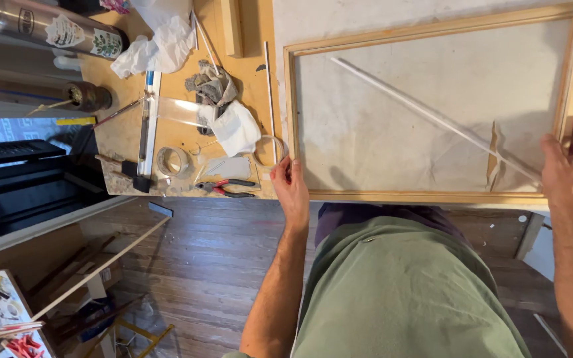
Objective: Cleaning a wooden frame and cutting thin trim strips to fit the interior edges using a utility knife and pliers
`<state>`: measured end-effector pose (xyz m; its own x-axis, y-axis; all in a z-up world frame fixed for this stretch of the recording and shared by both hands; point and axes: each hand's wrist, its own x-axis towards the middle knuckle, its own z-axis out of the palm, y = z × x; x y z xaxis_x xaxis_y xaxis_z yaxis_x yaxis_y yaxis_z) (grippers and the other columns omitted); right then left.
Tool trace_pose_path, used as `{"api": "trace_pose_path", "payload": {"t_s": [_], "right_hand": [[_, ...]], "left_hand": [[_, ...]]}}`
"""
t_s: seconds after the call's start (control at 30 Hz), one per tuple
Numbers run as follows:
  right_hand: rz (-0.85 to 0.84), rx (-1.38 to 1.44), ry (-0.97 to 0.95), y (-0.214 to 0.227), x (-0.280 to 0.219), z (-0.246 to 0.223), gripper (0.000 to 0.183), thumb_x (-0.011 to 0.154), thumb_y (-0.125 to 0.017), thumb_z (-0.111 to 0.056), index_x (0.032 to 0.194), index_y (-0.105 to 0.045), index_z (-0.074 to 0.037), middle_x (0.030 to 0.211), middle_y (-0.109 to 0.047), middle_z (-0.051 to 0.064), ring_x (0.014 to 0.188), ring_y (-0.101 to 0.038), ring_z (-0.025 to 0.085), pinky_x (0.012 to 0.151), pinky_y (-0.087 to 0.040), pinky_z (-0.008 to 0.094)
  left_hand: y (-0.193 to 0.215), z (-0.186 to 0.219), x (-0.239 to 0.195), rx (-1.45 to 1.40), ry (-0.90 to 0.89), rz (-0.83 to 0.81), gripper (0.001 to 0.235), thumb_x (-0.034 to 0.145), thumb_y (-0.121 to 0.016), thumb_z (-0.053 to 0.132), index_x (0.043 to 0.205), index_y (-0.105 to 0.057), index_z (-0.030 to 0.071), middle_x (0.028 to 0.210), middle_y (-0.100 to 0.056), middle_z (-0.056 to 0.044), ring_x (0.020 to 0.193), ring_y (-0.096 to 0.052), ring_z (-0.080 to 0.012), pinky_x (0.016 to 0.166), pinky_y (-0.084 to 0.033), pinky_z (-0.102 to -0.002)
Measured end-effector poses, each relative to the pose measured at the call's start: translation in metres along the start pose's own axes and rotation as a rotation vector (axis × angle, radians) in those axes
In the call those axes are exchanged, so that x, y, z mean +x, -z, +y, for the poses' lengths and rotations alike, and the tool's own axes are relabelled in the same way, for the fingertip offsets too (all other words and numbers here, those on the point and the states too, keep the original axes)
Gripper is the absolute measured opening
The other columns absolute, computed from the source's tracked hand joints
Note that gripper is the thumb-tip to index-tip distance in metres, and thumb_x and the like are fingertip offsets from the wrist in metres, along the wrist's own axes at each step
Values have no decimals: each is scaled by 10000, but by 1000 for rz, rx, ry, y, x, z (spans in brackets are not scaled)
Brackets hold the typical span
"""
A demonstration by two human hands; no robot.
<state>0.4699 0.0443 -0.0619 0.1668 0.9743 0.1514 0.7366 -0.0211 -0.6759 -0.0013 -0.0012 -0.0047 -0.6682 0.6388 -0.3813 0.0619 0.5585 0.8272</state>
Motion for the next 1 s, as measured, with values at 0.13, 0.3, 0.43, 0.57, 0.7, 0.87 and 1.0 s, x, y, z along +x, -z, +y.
{"api": "trace_pose_path", "payload": {"t_s": [0.13,0.3,0.43,0.57,0.7,0.87,1.0], "right_hand": [[6,-68,-37,5,4,-19,464,964,-758,15,1373,-702,226,1445,-590,281,1049,-626,380,776,-557,445],[-21,-103,-82,0,1,-19,425,954,-784,18,1327,-670,186,1396,-564,307,1099,-537,354,848,-513,490],[-65,-92,123,9,4,-18,390,891,-779,-45,1182,-602,145,1158,-590,286,958,-576,413,686,-505,453],[-37,-256,193,41,-30,-13,536,946,-800,-152,1376,-608,104,1312,-653,270,1191,-533,448,1071,-449,541],[-267,-415,-112,75,-58,-25,473,892,-814,-247,1301,-700,-39,1295,-643,143,1185,-608,387,939,-532,517],[-263,-595,224,90,-72,-17,464,872,-827,-254,1238,-725,12,1428,-636,203,1353,-609,333,1114,-525,454],[89,-343,-20,107,-99,-23,240,989,-741,-38,1221,-740,23,1310,-651,202,1178,-627,352,960,-542,436]], "left_hand": [[1,-5,6,28,-105,-23,367,970,-591,299,1080,-698,-34,1453,-383,-88,657,-508,-133,724,-481,-315],[9,-20,17,191,-304,-55,242,959,-600,262,972,-673,32,1309,-454,-117,897,-450,-185,791,-434,-339],[11,-43,33,340,-485,-61,226,920,-629,194,1037,-706,17,1230,-565,-173,1167,-537,-295,1060,-409,-408],[9,-60,39,383,-523,-82,240,945,-649,193,1079,-702,2,1243,-590,-184,1216,-536,-315,1080,-415,-418],[9,-51,30,195,-349,-54,325,959,-648,170,1218,-663,-26,1318,-499,-148,1032,-638,-233,854,-580,-320],[14,-14,17,242,-386,-71,290,980,-633,174,1241,-638,48,1349,-505,-88,1029,-589,-205,853,-536,-338],[18,-1,26,207,-458,-88,277,1009,-615,191,1216,-650,12,1315,-511,-130,1077,-610,-214,898,-543,-339]]}}
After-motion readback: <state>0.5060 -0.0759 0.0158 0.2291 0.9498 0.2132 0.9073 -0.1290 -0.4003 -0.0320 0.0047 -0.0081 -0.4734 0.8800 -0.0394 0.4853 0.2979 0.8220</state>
